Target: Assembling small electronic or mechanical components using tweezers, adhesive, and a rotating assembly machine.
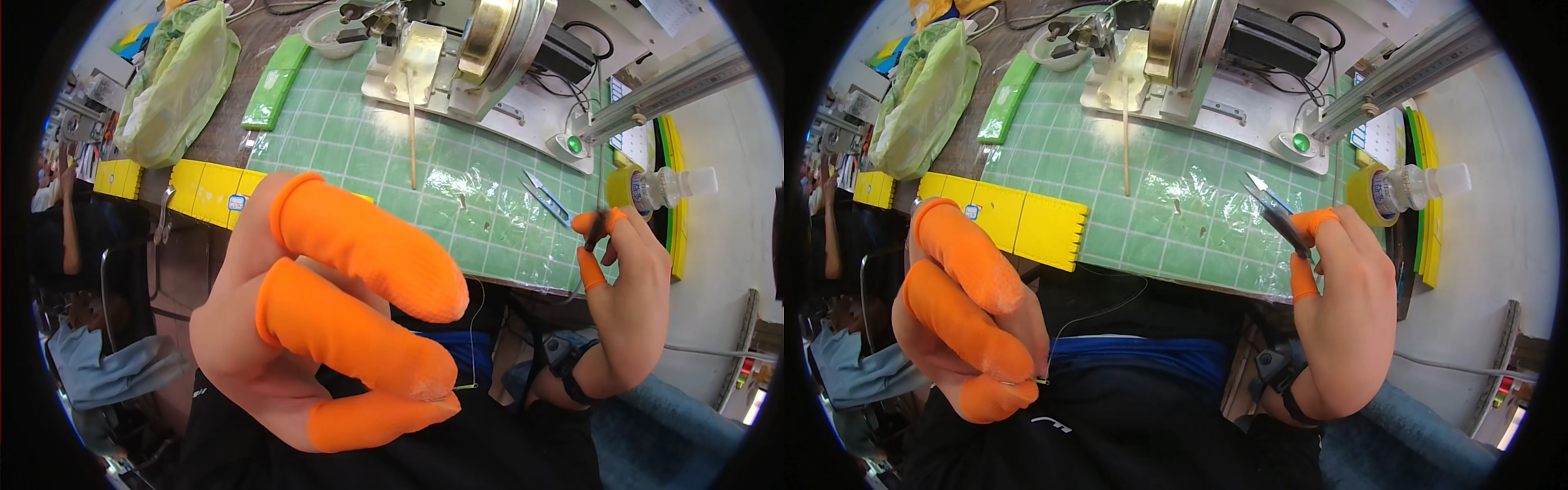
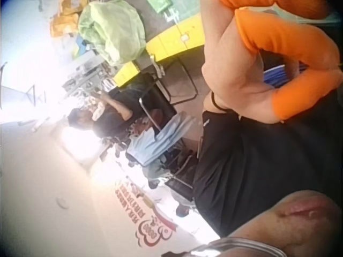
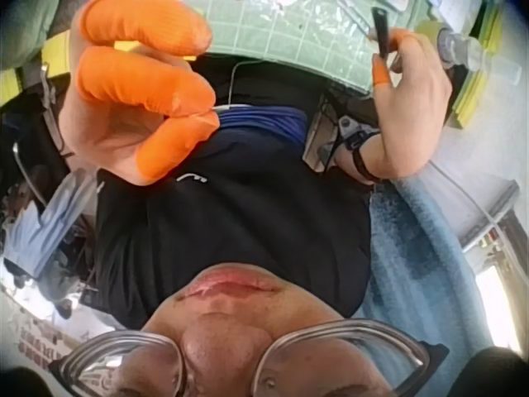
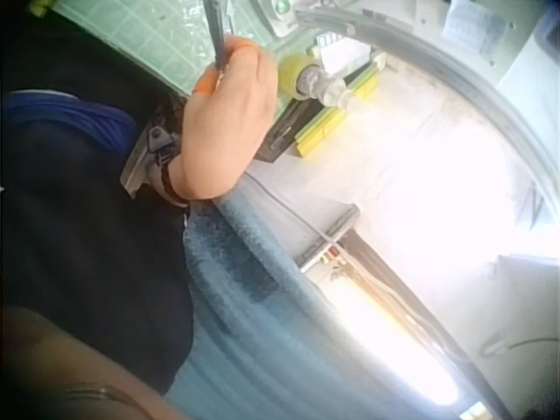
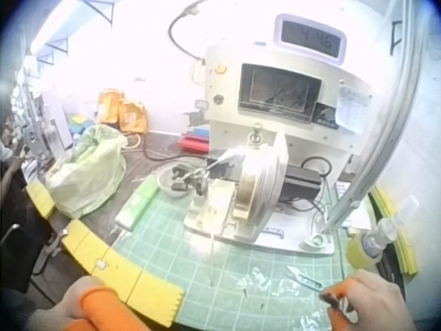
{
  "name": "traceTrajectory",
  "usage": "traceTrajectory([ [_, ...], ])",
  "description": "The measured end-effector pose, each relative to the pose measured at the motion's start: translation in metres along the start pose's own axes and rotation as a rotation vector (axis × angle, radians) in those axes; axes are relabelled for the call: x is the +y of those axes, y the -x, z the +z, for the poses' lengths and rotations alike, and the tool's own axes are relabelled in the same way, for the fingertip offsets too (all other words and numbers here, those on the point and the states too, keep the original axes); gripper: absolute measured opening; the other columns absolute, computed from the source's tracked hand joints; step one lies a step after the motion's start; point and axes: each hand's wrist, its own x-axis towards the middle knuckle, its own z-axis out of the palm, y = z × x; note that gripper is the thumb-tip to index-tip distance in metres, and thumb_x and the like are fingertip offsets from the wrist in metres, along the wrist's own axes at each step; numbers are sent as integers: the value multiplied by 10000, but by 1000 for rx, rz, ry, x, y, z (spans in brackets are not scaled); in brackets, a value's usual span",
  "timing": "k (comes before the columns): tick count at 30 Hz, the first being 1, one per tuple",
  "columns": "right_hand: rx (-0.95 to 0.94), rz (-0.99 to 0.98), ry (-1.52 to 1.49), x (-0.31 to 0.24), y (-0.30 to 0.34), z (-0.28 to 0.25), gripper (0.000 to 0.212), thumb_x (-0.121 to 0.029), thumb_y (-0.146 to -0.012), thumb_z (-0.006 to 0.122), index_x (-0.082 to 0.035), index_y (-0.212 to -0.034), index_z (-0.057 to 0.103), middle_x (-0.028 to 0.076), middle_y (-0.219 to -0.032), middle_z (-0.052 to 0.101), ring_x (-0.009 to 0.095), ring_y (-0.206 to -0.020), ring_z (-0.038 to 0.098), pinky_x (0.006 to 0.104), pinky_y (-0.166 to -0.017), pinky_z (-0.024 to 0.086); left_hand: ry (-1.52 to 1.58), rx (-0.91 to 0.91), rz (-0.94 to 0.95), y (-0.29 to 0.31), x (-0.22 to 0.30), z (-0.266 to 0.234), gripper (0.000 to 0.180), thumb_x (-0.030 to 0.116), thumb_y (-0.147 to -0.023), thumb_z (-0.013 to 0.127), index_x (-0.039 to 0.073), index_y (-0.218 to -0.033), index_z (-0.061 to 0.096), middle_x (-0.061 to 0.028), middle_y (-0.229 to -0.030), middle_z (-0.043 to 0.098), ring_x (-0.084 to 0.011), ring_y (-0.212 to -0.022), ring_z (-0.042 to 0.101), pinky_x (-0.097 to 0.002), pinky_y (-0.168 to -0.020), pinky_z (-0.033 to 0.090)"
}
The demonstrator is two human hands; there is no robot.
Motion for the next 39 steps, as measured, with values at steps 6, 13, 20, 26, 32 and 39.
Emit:
traceTrajectory([
  [6, -103, -34, 10, 20, -9, 17, 245, 84, -713, 728, -6, -929, 656, 138, -879, 681, 324, -768, 636, 394, -665, 492, -15, 26, -21, -8, -11, 1, 290, -105, -665, 827, -75, -869, 623, -229, -1159, 520, -209, -607, 598, -310, -616, 491],
  [13, -241, -42, 84, 37, -25, 49, 204, 24, -701, 759, -20, -874, 660, 127, -875, 698, 333, -845, 655, 426, -737, 513, -31, 61, -43, 13, 6, -2, 278, -94, -646, 845, -41, -827, 641, -196, -1151, 509, -159, -548, 560, -269, -561, 453],
  [20, -250, -115, 110, 45, -31, 63, 202, 10, -692, 764, -22, -857, 651, 123, -844, 656, 319, -882, 650, 428, -735, 514, -42, 103, -59, 25, 17, -1, 270, -83, -627, 864, -7, -785, 660, -163, -1143, 498, -109, -490, 523, -228, -507, 414],
  [26, -217, -53, 20, 30, -36, 58, 181, 5, -728, 760, -27, -879, 667, 106, -844, 647, 299, -850, 648, 398, -714, 509, -71, 146, -70, 30, 25, 4, 266, -76, -613, 878, 18, -755, 673, -140, -1138, 490, -74, -448, 496, -199, -468, 386],
  [32, 33, -515, -972, 0, -31, 43, 527, -290, -829, 806, 64, -1157, 596, 248, -1087, 670, 302, -960, 644, 381, -797, 512, -278, 240, 4, 12, 12, 13, 276, 56, -593, 925, 60, -714, 678, -114, -994, 551, -101, -678, 527, -192, -573, 381],
  [39, -334, -544, -1055, -32, -20, 16, 664, -305, -741, 916, 82, -1176, 596, 209, -1006, 691, 186, -716, 673, 279, -640, 532, -306, 109, -104, 14, 17, 3, 251, 112, -596, 920, 99, -722, 704, -96, -949, 579, -128, -794, 486, -238, -654, 327],
])
